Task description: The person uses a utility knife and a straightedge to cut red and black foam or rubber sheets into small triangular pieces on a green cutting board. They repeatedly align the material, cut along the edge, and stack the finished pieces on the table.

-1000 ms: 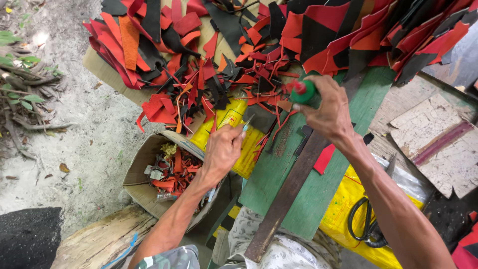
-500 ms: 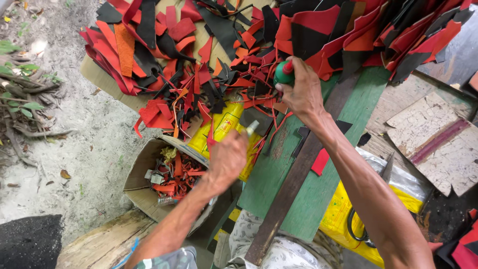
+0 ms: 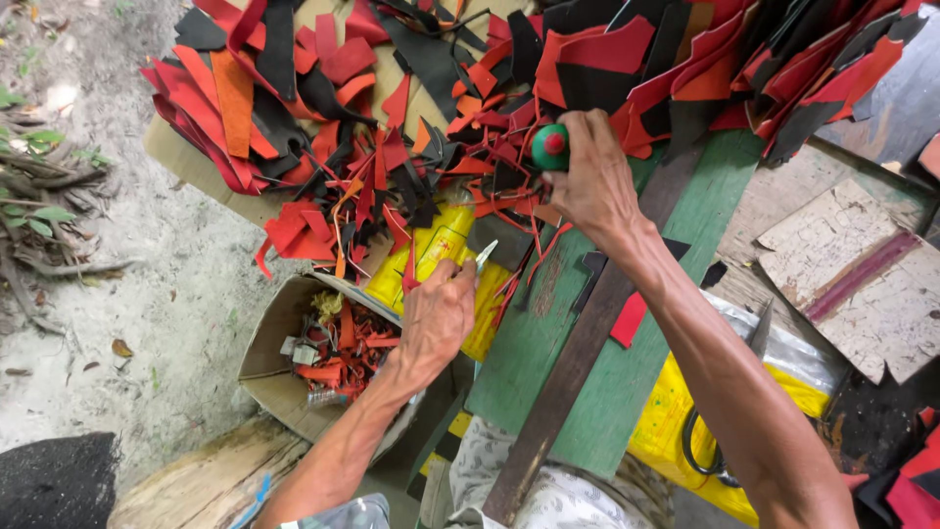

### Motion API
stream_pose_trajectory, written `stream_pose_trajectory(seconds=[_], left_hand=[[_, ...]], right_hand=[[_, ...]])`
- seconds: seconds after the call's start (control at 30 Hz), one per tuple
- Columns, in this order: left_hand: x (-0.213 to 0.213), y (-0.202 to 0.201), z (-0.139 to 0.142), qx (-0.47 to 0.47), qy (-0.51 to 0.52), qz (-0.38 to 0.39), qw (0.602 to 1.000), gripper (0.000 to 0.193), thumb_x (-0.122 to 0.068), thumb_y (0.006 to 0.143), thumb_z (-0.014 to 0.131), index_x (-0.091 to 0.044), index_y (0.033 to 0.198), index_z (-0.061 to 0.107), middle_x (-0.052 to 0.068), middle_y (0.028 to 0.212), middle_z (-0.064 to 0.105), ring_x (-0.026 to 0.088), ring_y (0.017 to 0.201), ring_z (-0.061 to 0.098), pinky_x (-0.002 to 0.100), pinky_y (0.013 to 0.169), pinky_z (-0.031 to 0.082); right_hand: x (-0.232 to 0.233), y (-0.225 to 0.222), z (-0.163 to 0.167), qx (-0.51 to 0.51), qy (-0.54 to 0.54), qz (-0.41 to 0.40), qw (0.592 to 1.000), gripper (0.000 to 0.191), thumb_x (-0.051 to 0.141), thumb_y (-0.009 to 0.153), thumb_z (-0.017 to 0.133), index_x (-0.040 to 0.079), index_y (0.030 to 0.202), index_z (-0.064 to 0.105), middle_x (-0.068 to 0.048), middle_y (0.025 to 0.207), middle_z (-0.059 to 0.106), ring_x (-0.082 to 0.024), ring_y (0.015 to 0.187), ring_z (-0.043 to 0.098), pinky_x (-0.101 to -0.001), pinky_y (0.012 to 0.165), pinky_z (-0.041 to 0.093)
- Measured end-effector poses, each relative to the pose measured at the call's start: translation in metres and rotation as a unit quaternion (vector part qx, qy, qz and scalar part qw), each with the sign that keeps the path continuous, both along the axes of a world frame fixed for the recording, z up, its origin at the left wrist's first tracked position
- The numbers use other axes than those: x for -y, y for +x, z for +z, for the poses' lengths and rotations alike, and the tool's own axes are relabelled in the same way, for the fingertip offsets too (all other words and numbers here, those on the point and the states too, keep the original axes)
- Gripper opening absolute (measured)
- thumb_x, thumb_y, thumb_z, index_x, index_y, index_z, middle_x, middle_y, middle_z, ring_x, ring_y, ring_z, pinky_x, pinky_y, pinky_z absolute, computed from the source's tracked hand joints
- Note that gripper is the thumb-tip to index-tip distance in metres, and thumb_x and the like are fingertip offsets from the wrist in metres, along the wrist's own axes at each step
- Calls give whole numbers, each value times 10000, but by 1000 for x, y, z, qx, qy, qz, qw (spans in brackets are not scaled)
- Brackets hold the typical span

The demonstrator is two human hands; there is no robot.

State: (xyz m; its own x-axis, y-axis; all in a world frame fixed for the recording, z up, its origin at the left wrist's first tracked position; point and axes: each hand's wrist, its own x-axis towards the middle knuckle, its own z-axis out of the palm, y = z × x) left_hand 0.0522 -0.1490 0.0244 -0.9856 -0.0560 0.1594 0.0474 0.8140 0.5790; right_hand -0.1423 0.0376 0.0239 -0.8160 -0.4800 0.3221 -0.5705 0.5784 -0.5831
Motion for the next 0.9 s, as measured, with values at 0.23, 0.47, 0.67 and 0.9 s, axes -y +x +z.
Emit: stream_pose_trajectory(seconds=[0.23, 0.47, 0.67, 0.9], left_hand=[[-1, -1, 1, 2, 0, 5, 1000, 227, -36, 935, 633, 10, 1145, 709, 175, 855, 635, 398, 669, 656, 471, 548, 508], [0, -3, 0, 31, -35, 7, 999, 178, -13, 940, 590, 23, 1075, 700, 186, 849, 630, 380, 662, 655, 458, 528, 513], [-6, -5, 1, 59, -37, -7, 998, 171, -2, 950, 550, 68, 1040, 678, 206, 849, 627, 356, 587, 653, 435, 475, 535], [0, 4, -12, -78, -63, -58, 993, 124, -147, 1068, 580, -96, 990, 662, 84, 796, 621, 270, 693, 656, 380, 587, 509]], right_hand=[[33, -5, -10, 153, -49, -18, 987, 497, 123, 810, 846, 43, 1168, 510, -187, 1080, 637, -373, 1014, 667, -461, 900, 527], [16, -10, -11, 105, -5, -5, 994, 524, 75, 792, 805, 20, 1205, 488, -233, 1106, 614, -429, 998, 638, -490, 855, 516], [22, -6, -17, 127, -54, 15, 990, 602, 75, 847, 808, 4, 1319, 440, -268, 1202, 605, -445, 1083, 635, -499, 895, 502], [-28, 33, 7, 115, -74, -25, 990, 651, 29, 865, 765, 15, 1457, 496, -247, 1340, 601, -387, 1123, 670, -424, 964, 548]])
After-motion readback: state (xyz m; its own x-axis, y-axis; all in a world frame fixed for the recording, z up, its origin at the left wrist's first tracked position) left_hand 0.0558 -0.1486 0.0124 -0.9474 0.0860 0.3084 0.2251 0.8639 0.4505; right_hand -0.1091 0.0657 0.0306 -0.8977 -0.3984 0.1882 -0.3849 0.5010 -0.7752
